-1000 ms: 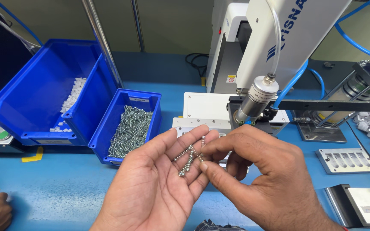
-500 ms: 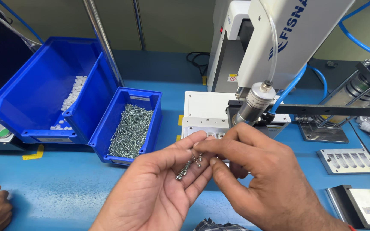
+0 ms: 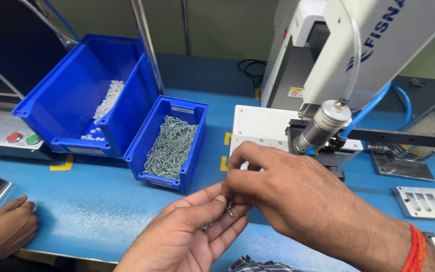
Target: The person places small metal springs into a metal jig on a blue workbench. They repeatedly pick up springs from a blue bin, insert them into the jig slots, and then remove the jig to place it aside before repeating the process.
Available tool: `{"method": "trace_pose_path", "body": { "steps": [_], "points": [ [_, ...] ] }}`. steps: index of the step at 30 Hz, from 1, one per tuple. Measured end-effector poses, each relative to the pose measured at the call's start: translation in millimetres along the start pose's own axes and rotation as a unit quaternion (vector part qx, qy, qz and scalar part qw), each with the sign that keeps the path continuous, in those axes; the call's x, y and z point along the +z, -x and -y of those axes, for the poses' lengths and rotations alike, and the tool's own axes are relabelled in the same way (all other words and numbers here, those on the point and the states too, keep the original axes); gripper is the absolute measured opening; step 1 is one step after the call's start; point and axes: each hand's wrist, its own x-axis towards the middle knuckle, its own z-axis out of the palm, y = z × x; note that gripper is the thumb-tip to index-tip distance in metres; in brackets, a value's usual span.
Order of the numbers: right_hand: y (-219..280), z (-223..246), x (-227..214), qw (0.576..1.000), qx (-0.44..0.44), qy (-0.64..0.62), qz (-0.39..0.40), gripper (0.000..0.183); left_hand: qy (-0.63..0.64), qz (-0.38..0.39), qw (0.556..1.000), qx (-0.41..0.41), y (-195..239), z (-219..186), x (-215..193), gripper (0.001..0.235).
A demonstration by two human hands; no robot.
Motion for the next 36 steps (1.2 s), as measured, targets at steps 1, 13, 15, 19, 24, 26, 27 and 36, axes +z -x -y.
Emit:
{"method": "trace_pose_path", "body": {
  "steps": [1,13,15,19,24,26,27,36],
  "points": [
    [-2,1,1,1.0,-0.024,-0.001,-0.011,0.013,-0.012,-0.046,0.999,-0.007,2,0,-2,0.047],
    [-70,9,-8,0.992,-0.047,-0.082,-0.085,0.037,0.083,-0.065,0.994,0.041,3,13,-72,0.044],
    [-73,9,-5,0.985,-0.012,-0.113,-0.132,0.043,0.09,-0.089,0.991,0.041,2,14,-63,0.044],
    [-37,6,4,0.977,0.002,-0.173,-0.122,0.029,0.07,-0.154,0.985,0.039,8,4,-39,0.042],
    [3,10,23,0.975,0.032,-0.168,-0.142,0.021,0.038,-0.081,0.995,0.049,8,-3,-11,0.043],
    [10,10,25,0.974,0.05,-0.152,-0.162,0.021,0.022,-0.078,0.996,0.037,5,-4,-3,0.043],
    [13,10,25,0.971,0.054,-0.155,-0.172,0.021,0.021,-0.046,0.998,0.041,2,-4,1,0.04],
    [41,5,22,0.954,0.107,-0.124,-0.25,0.019,0.026,0.065,0.998,-0.003,-17,3,26,0.039]
  ]
}}
